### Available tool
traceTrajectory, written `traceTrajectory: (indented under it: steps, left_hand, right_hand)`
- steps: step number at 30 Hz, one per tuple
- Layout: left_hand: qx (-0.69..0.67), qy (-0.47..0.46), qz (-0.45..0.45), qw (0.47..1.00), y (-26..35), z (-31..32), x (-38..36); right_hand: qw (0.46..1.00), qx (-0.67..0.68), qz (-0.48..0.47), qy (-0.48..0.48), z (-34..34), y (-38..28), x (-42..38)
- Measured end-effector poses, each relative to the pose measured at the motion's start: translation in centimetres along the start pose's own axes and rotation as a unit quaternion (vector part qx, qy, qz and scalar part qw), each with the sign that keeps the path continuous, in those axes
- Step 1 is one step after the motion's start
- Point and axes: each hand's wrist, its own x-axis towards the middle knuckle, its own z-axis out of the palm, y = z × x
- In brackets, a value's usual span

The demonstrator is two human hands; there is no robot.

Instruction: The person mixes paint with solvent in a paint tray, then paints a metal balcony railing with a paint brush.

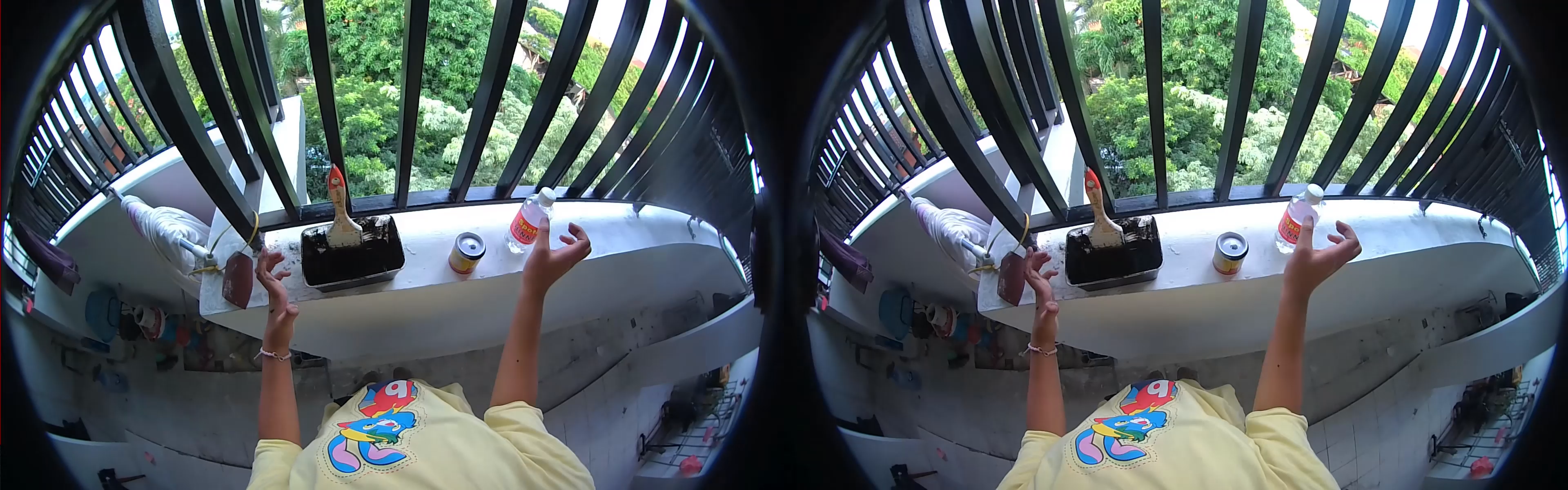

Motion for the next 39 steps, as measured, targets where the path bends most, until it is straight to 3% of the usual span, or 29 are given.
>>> traceTrajectory:
  steps: [2, 3, 6, 7, 9, 10, 11, 12, 15, 17, 18, 19, 20, 21, 22, 24, 25, 27, 31, 32, 34, 35, 37, 39]
  left_hand:
    - [0.026, 0.036, 0.019, 0.999, -0.2, -0.2, -1.0]
    - [0.049, 0.063, 0.035, 0.996, 0.2, -0.2, -1.1]
    - [0.078, 0.093, 0.088, 0.989, 1.8, 0.2, -1.2]
    - [0.102, 0.103, 0.101, 0.984, 2.8, 0.4, -1.1]
    - [0.093, 0.09, 0.129, 0.983, 5.2, 1.3, -0.6]
    - [0.081, 0.076, 0.154, 0.982, 6.4, 1.7, -0.4]
    - [0.083, 0.079, 0.157, 0.981, 7.4, 2.1, -0.4]
    - [0.056, 0.04, 0.141, 0.988, 8.2, 2.4, -0.6]
    - [0.037, -0.022, 0.127, 0.991, 11.4, 3.6, -0.1]
    - [-0.035, -0.122, 0.096, 0.987, 12.9, 4.7, 0.1]
    - [-0.03, -0.117, 0.098, 0.988, 13.8, 5.6, 0.5]
    - [-0.162, -0.153, 0.112, 0.968, 14.7, 6.5, 1.0]
    - [-0.29, -0.187, 0.125, 0.93, 15.5, 7.2, 1.2]
    - [-0.284, -0.182, 0.127, 0.933, 16.3, 7.8, 1.1]
    - [-0.304, -0.211, 0.094, 0.924, 17.0, 8.1, 1.0]
    - [-0.32, -0.265, 0.068, 0.907, 16.8, 7.9, 1.4]
    - [-0.315, -0.263, 0.072, 0.909, 16.7, 7.6, 1.4]
    - [-0.296, -0.309, -0.056, 0.902, 17.0, 7.2, 1.3]
    - [-0.246, -0.254, -0.023, 0.935, 15.8, 7.9, 1.0]
    - [-0.244, -0.253, -0.019, 0.936, 15.6, 8.1, 0.9]
    - [-0.214, -0.186, -0.045, 0.958, 15.4, 8.4, 0.4]
    - [-0.212, -0.185, -0.045, 0.958, 15.0, 8.5, 0.2]
    - [-0.208, -0.132, -0.083, 0.966, 14.7, 8.8, -0.3]
    - [-0.203, -0.091, -0.111, 0.969, 15.1, 9.4, -0.3]
  right_hand:
    - [0.997, 0.026, 0.026, -0.067, 0.7, 5.4, 0.4]
    - [0.997, 0.033, 0.026, -0.07, 1.0, 5.6, 0.4]
    - [0.966, 0.094, 0.093, -0.223, 1.6, 5.9, 0.8]
    - [0.965, 0.098, 0.093, -0.224, 1.7, 6.1, 1.4]
    - [0.953, 0.06, 0.067, -0.289, 1.9, 6.5, 2.5]
    - [0.963, 0.066, 0.01, -0.262, 1.5, 5.2, 2.5]
    - [0.962, 0.07, 0.008, -0.262, 0.8, 4.0, 2.3]
    - [0.943, 0.166, 0.054, -0.282, -0.1, 2.4, 1.8]
    - [0.822, 0.36, 0.175, -0.405, -3.8, -2.8, -0.9]
    - [0.647, 0.451, 0.239, -0.566, -5.8, -7.1, -3.3]
    - [0.604, 0.458, 0.237, -0.608, -6.0, -7.9, -5.5]
    - [0.558, 0.462, 0.233, -0.649, -5.9, -8.7, -7.5]
    - [0.57, 0.444, 0.155, -0.674, -5.7, -10.3, -8.9]
    - [0.577, 0.425, 0.076, -0.693, -5.5, -11.7, -9.9]
    - [0.572, 0.429, 0.071, -0.695, -5.5, -12.4, -10.9]
    - [0.515, 0.436, 0.172, -0.718, -5.6, -13.1, -12.3]
    - [0.513, 0.439, 0.167, -0.718, -5.5, -13.0, -12.3]
    - [0.552, 0.351, 0.143, -0.742, -5.2, -12.4, -11.8]
    - [0.64, 0.302, 0.086, -0.701, -5.3, -13.4, -11.8]
    - [0.64, 0.304, 0.082, -0.701, -5.3, -13.4, -12.4]
    - [0.755, 0.26, -0.011, -0.602, -5.2, -13.0, -14.1]
    - [0.754, 0.262, -0.011, -0.602, -4.9, -13.1, -14.4]
    - [0.825, 0.166, -0.117, -0.527, -4.8, -13.2, -14.9]
    - [0.847, 0.141, -0.167, -0.485, -4.7, -13.9, -14.8]
